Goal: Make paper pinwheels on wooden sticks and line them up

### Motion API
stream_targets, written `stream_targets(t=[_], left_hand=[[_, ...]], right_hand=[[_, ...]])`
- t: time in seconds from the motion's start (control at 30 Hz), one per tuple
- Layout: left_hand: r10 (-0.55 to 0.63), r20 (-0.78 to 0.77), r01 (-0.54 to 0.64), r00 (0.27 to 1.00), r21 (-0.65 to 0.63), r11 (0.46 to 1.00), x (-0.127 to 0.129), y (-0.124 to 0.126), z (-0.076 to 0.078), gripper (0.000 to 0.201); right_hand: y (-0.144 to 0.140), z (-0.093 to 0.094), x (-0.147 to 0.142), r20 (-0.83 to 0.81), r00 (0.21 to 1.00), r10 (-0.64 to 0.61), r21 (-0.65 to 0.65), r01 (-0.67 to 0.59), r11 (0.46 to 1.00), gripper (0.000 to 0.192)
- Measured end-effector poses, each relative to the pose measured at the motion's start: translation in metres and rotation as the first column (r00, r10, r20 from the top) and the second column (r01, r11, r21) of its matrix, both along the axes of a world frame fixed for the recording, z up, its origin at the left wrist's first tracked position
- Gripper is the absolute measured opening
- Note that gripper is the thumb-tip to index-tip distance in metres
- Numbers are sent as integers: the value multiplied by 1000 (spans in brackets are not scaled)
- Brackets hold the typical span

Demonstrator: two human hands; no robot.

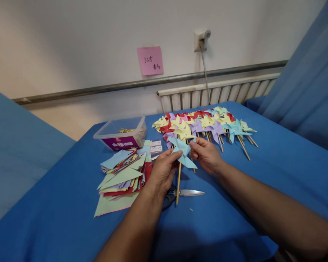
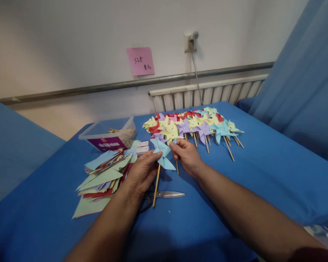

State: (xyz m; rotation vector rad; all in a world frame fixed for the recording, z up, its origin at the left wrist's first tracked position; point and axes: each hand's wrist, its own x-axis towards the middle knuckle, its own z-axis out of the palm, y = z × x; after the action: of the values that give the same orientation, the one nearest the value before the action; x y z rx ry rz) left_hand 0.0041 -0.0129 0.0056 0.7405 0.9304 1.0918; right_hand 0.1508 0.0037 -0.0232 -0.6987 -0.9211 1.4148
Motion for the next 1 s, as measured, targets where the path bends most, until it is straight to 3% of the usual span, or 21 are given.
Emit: stream_targets(t=[0.1, 0.17, 0.23, 0.33, 0.4, 0.5, 0.6, 0.67, 0.8, 1.0], left_hand=[[-13, -61, 14, 998, 16, 1000, 0, -1, 0, 28], [15, -133, -11, 991, 31, 999, 0, -1, 0, 30], [60, -207, -53, 977, 41, 998, 0, -2, 0, 32], [84, -247, -74, 965, 53, 996, 1, -2, 0, 34], [78, -231, -67, 970, 56, 996, 3, -2, 0, 34], [46, -164, -41, 985, 35, 999, 4, -2, 0, 32], [44, -71, -45, 996, -4, 999, 2, -2, 0, 28], [114, -38, -116, 993, -33, 993, 0, -1, -1, 22], [207, -12, -208, 978, -88, 974, -3, 2, -3, 19], [224, -29, -225, 974, -82, 971, 0, 1, 0, 22]], right_hand=[[3, 0, 5, 42, 997, -60, -24, 61, 998, 31], [5, 1, 9, 145, 974, -176, 44, 171, 984, 27], [5, 3, 12, 301, 897, -324, 228, 262, 938, 21], [1, 6, 11, 447, 759, -474, 496, 231, 837, 11], [-2, 5, 8, 472, 736, -485, 546, 188, 817, 10], [-3, 3, 4, 481, 754, -448, 511, 174, 842, 11], [-4, -2, 2, 435, 811, -391, 371, 234, 899, 35], [-7, -4, 0, 451, 808, -379, 352, 229, 908, 54], [-17, -4, -7, 617, 639, -460, 544, 75, 836, 84], [-21, -3, -9, 692, 460, -556, 638, -31, 769, 77]])
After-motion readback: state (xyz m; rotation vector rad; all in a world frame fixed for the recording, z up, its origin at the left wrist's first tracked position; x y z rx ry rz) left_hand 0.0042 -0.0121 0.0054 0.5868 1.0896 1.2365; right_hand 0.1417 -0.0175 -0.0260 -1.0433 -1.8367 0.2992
